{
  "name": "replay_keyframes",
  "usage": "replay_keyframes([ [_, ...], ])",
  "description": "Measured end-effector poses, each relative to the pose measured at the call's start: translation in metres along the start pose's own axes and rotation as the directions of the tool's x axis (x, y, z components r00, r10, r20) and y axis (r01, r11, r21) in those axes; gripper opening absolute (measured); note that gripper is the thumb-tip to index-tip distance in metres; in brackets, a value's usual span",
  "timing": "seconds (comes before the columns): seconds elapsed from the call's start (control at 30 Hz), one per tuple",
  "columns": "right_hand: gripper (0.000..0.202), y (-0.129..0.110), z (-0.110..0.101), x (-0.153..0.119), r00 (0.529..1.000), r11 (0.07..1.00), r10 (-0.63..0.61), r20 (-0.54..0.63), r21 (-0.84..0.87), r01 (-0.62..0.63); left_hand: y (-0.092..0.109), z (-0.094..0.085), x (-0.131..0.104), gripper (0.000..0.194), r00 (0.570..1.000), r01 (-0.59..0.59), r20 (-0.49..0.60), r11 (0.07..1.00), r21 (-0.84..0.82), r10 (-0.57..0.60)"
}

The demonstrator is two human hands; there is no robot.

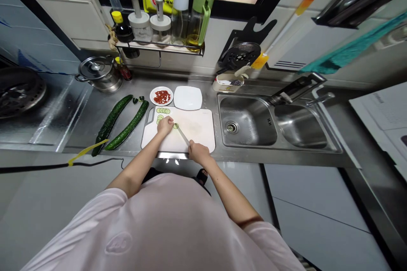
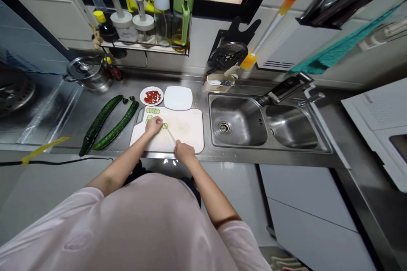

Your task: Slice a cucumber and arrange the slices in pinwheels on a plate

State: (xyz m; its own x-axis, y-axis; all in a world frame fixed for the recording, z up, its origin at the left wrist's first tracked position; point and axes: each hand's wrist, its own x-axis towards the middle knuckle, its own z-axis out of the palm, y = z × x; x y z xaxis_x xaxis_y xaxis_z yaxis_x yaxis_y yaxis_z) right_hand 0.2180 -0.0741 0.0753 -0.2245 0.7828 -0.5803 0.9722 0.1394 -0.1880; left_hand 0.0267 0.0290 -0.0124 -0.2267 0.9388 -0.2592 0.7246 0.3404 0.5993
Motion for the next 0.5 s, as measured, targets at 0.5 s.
replay_keyframes([
  [0.5,0.027,0.0066,0.0083,-0.0051,1.0,1.0,0.0,-0.016,-0.028,-0.001,-0.0015,0.0002,0.0023,0.016,1.0,0.009,0.006,1.0,-0.012,-0.009],
])
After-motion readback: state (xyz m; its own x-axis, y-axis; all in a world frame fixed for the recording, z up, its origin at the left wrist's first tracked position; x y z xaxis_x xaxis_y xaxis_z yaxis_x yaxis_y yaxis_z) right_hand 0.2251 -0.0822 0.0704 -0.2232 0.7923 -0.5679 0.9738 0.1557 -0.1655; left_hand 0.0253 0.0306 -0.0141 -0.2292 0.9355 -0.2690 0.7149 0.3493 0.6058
